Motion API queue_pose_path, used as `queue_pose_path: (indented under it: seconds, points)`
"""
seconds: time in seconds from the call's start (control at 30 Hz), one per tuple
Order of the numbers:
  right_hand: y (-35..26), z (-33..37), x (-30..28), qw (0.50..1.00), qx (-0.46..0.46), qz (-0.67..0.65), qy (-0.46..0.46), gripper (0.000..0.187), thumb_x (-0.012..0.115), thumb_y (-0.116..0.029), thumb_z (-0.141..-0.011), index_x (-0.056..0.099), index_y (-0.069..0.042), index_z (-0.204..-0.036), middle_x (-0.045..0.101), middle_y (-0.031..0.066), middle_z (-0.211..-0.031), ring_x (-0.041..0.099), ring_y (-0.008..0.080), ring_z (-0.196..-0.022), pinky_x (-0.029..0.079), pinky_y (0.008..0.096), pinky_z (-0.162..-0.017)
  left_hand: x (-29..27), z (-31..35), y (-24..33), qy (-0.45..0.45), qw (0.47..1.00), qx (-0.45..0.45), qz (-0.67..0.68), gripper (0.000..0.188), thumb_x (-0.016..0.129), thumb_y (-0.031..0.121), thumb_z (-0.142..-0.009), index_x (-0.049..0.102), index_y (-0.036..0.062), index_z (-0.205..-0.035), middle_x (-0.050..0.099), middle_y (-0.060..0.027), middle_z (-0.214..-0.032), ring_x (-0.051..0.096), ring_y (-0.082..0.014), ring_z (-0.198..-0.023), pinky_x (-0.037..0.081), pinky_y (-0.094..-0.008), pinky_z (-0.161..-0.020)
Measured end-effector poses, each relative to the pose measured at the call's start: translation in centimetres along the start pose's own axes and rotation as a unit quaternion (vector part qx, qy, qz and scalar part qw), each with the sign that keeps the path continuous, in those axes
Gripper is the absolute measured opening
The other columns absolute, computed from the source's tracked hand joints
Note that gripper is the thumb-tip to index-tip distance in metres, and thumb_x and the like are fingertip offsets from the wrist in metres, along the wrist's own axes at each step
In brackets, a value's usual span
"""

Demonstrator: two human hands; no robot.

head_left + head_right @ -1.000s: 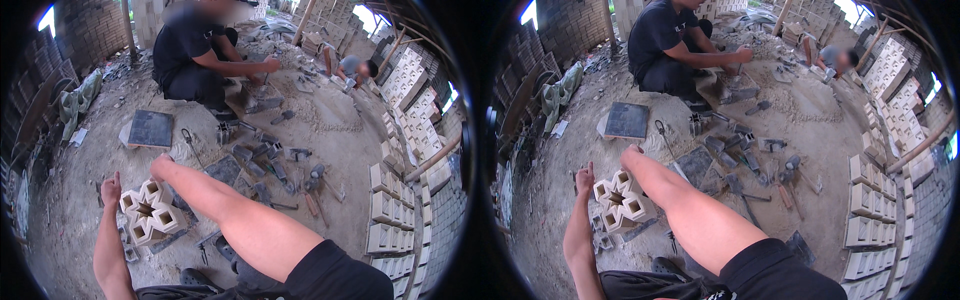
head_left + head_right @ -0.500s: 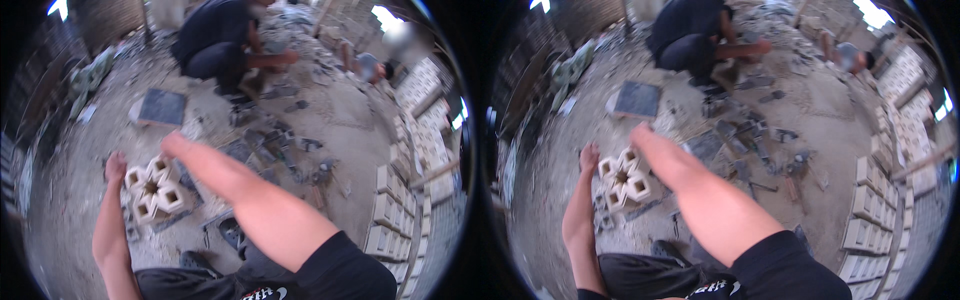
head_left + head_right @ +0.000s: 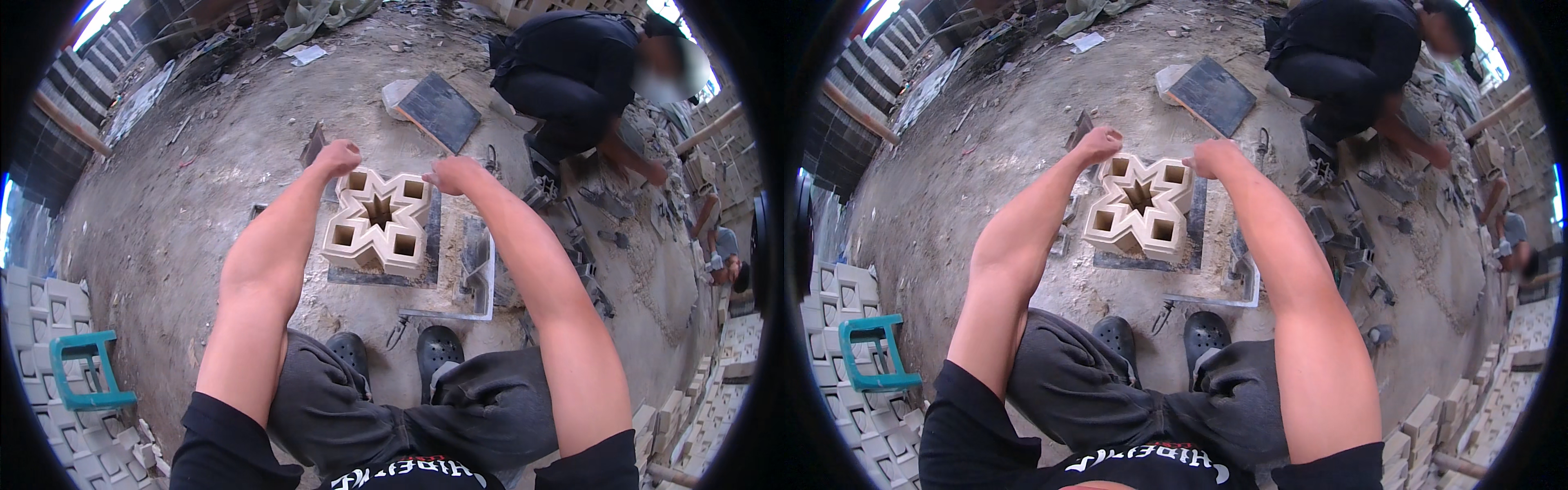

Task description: The person assembles a ventilation block mold by placing geometric inserts into a square frame, applies a release agent or sand, and ensures the parts are properly seated before lifting the completed unit.

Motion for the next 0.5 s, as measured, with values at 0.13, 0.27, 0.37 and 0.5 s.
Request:
queue_pose_path:
  seconds: [0.13, 0.27, 0.37, 0.5]
  points:
    - [0.3, 0.9, -0.2, 1.0, -0.003, -0.002, -0.016, 0.053, 0.04, -0.048, -0.097, 0.061, -0.004, -0.117, 0.063, 0.0191, -0.117, 0.059, 0.0372, -0.109, 0.046, 0.0478, -0.092, 1.0, 1.0, 1.8, -0.152, 0.986, -0.025, 0.061, 0.058, 0.066, 0.019, -0.075, 0.054, 0.0093, -0.13, 0.059, -0.016, -0.122, 0.058, -0.0316, -0.112, 0.051, -0.0456, -0.091]
    - [-0.1, 0.8, -0.1, 1.0, -0.001, -0.011, -0.026, 0.053, 0.04, -0.048, -0.097, 0.061, -0.004, -0.117, 0.063, 0.0196, -0.117, 0.059, 0.0374, -0.109, 0.046, 0.0476, -0.092, 0.1, 2.0, 3.0, -0.211, 0.971, -0.083, 0.076, 0.069, 0.07, 0.018, -0.072, 0.047, 0.0106, -0.137, 0.043, -0.0147, -0.142, 0.051, -0.0312, -0.122, 0.053, -0.05, -0.091]
    - [-0.9, 0.6, -0.2, 1.0, -0.013, -0.018, -0.017, 0.052, 0.04, -0.048, -0.097, 0.061, -0.004, -0.116, 0.063, 0.0195, -0.116, 0.059, 0.0376, -0.109, 0.047, 0.0477, -0.092, -0.2, 2.1, 2.5, -0.195, 0.974, -0.101, 0.062, 0.064, 0.07, 0.016, -0.072, 0.051, 0.0107, -0.133, 0.05, -0.0152, -0.135, 0.056, -0.0301, -0.116, 0.056, -0.0458, -0.086]
    - [-1.0, 0.3, 0.0, 0.999, -0.024, -0.029, 0.002, 0.051, 0.041, -0.047, -0.097, 0.062, -0.004, -0.113, 0.063, 0.0194, -0.115, 0.06, 0.0377, -0.107, 0.047, 0.0481, -0.09, 0.0, 1.9, 1.9, -0.199, 0.973, -0.096, 0.06, 0.056, 0.07, 0.014, -0.071, 0.057, 0.0102, -0.126, 0.06, -0.0131, -0.12, 0.063, -0.028, -0.102, 0.058, -0.043, -0.079]
Point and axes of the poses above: each hand's wrist, its own z-axis away from the middle knuckle, its own x-axis out of the palm, y = z × x, the point moved 2 cm from there along -z, towards the middle knuckle
